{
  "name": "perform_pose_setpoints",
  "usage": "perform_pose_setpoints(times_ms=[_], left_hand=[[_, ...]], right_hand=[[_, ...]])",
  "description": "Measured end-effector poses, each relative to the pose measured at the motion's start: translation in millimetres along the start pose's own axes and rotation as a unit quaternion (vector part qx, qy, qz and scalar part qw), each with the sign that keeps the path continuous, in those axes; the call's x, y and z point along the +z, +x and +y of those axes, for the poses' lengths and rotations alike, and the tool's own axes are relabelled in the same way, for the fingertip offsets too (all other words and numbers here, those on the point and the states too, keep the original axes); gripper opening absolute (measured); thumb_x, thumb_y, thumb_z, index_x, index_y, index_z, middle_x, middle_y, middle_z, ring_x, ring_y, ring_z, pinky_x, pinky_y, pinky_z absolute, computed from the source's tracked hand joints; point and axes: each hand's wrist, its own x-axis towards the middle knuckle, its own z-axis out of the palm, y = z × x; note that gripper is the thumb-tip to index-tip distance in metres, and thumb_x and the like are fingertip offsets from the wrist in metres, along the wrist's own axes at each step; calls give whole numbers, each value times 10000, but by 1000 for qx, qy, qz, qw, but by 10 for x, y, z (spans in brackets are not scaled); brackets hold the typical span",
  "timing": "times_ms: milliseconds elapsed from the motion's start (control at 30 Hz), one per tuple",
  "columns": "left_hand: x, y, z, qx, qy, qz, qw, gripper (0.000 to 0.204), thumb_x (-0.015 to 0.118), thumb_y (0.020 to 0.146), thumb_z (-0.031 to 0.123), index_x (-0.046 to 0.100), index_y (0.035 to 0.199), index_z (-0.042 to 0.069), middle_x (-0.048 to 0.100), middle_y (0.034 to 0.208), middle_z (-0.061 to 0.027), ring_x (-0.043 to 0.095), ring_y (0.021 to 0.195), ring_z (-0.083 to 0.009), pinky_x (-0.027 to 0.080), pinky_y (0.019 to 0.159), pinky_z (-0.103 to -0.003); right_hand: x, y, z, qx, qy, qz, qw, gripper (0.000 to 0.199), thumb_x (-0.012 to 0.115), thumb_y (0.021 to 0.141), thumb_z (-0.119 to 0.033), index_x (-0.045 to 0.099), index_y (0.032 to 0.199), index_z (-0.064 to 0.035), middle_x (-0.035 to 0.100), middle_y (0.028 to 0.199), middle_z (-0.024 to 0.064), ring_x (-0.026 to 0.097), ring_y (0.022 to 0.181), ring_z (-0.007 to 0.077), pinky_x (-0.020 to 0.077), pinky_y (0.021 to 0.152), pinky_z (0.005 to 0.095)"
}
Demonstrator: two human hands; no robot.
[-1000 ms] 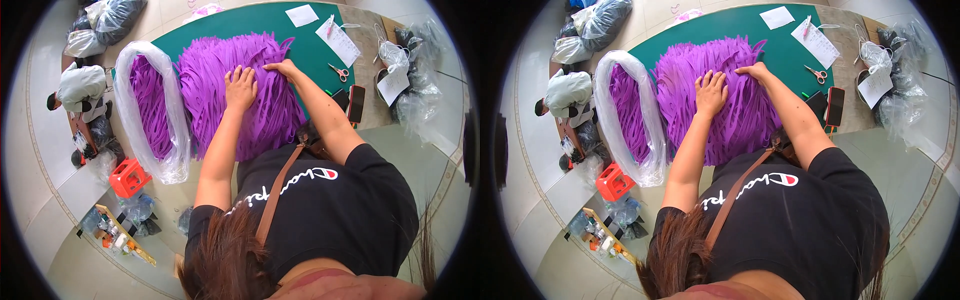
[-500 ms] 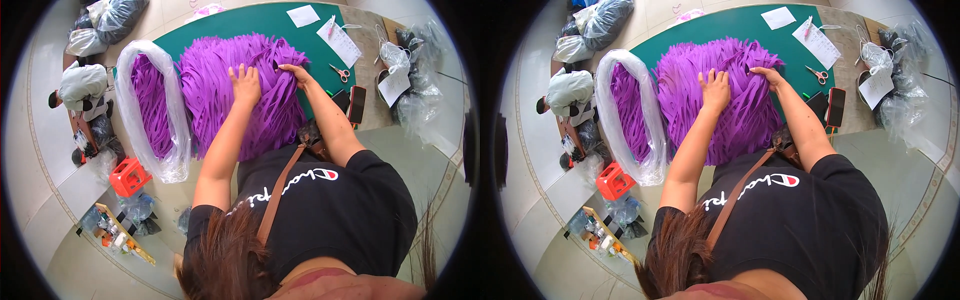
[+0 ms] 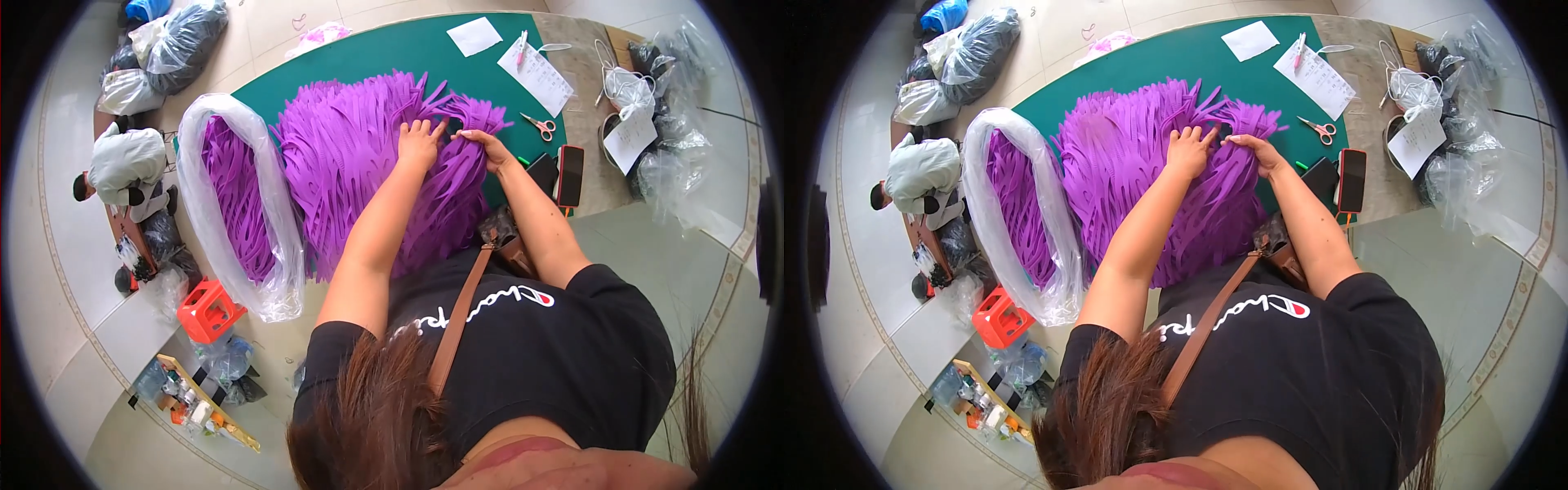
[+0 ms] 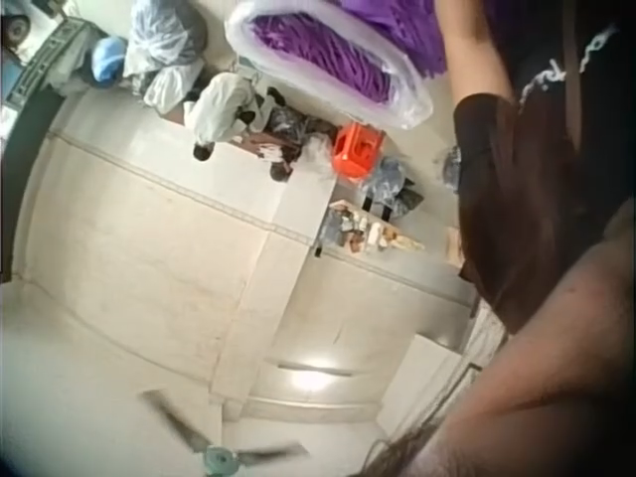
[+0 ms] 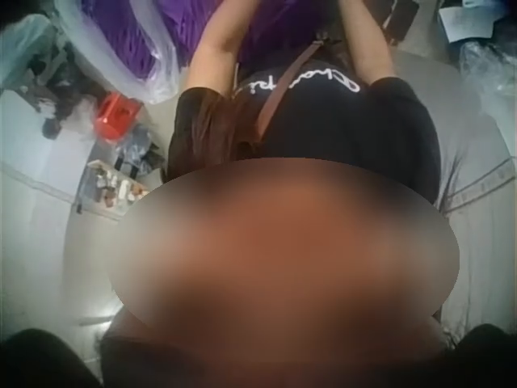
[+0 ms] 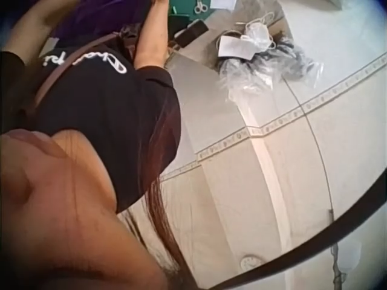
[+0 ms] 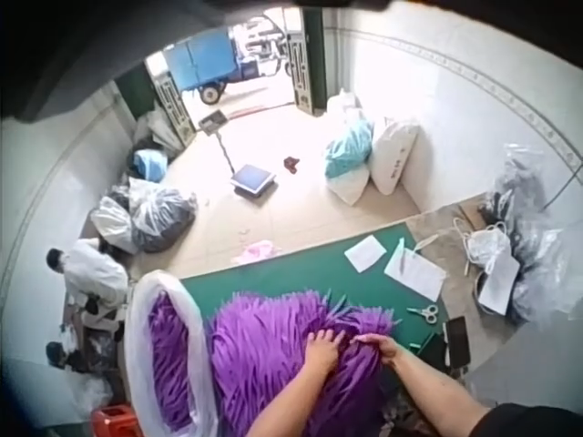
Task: Sorting and bundling purple fabric strips into a plastic bag on a factory work table.
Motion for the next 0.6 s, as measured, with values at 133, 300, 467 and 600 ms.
perform_pose_setpoints(times_ms=[133, 300, 467, 600], left_hand=[[283, 45, -109, 76, 224, 118, 964, 494, 423, 917, 377, 376, 1404, 311, 199, 1537, -9, 207, 1400, -198, 142, 1112, -510], [203, 94, -25, 13, 157, 7, 987, 487, 380, 938, 376, 350, 1421, 318, 269, 1514, -2, 168, 1417, -212, 42, 1124, -563], [321, 71, -20, 13, 183, 49, 982, 495, 377, 937, 332, 339, 1429, 297, 299, 1500, -24, 202, 1408, -245, 62, 1117, -575], [382, 56, -66, 21, 176, 76, 981, 496, 381, 934, 313, 347, 1427, 276, 327, 1484, -44, 219, 1402, -261, 75, 1111, -582]], right_hand=[[103, 1, 37, 19, 29, -43, 999, 221, 614, 843, -162, 642, 993, -3, 675, 992, 116, 656, 900, 215, 525, 855, 366], [202, -395, 15, -28, -17, 6, 999, 169, 626, 827, -152, 648, 905, -3, 665, 837, 75, 649, 800, 175, 528, 769, 307], [625, -1304, 197, -96, -91, 61, 989, 214, 674, 757, -70, 636, 957, -7, 668, 844, 75, 650, 772, 172, 524, 750, 304], [991, -1978, 396, -118, -126, 89, 981, 229, 685, 741, -59, 633, 960, -17, 662, 850, 64, 640, 794, 166, 509, 766, 300]])
